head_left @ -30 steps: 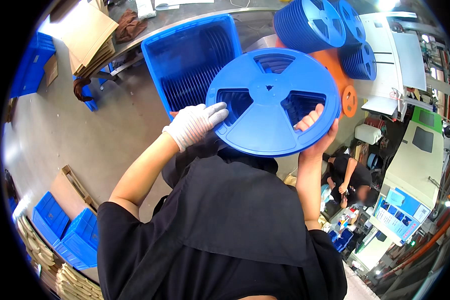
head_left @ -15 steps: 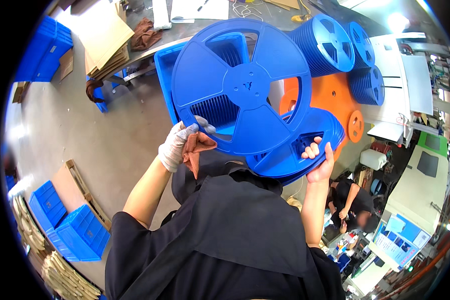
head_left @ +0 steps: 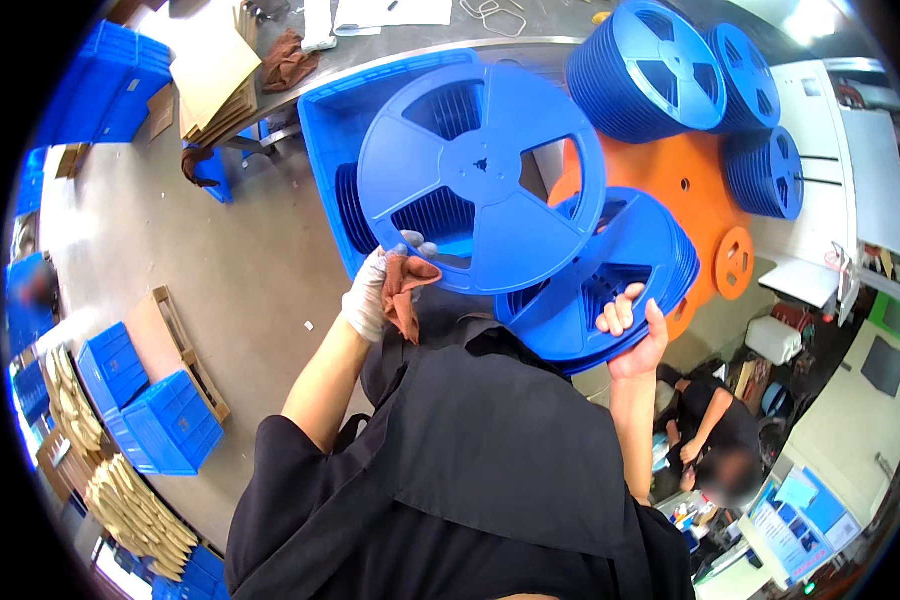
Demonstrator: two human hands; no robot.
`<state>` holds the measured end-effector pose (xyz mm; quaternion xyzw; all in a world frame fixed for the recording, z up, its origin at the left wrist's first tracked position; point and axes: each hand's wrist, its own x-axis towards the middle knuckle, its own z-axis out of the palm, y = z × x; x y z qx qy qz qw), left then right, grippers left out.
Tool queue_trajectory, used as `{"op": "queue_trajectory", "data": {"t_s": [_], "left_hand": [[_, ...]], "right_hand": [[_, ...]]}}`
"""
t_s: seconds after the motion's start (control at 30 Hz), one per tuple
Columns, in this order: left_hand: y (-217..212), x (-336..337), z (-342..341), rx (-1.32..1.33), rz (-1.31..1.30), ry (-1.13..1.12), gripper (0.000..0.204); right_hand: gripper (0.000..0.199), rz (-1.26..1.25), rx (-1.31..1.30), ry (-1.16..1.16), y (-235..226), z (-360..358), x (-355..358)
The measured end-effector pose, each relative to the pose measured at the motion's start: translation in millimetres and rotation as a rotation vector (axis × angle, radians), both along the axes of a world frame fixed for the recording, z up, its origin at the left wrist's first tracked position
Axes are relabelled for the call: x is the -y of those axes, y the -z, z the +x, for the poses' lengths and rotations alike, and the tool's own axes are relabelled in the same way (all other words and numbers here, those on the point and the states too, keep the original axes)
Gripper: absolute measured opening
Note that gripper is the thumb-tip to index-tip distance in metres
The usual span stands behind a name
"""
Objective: The person stacks blue plastic spools from a conveyor belt into a blue plastic bin. They wear white gloves and handle the spools one by one, placing them into the bin in a repetitive sequence.
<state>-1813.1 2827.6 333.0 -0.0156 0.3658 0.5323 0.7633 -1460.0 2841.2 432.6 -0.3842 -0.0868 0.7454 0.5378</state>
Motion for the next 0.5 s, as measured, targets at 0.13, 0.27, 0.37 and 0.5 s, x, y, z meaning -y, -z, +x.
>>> {"op": "queue_trajectory", "data": {"t_s": [0.13, 0.27, 0.37, 0.5], "left_hand": [[1, 0, 27, -0.144, -0.024, -0.049, 0.032], [15, -30, 33, -0.401, -0.231, -0.078, 0.021], [66, -55, 24, -0.645, -0.292, -0.021, 0.016], [152, -102, 10, -0.808, -0.247, -0.028, 0.016]], "right_hand": [[0.027, -0.023, -0.031, -0.008, 7, 26, -9], [0.026, -0.059, -0.042, 0.012, 11, 37, -24], [0.028, -0.044, 0.006, 0.006, 7, 38, -31], [0.029, -0.044, 0.072, 0.035, -1, 46, -38]]}}
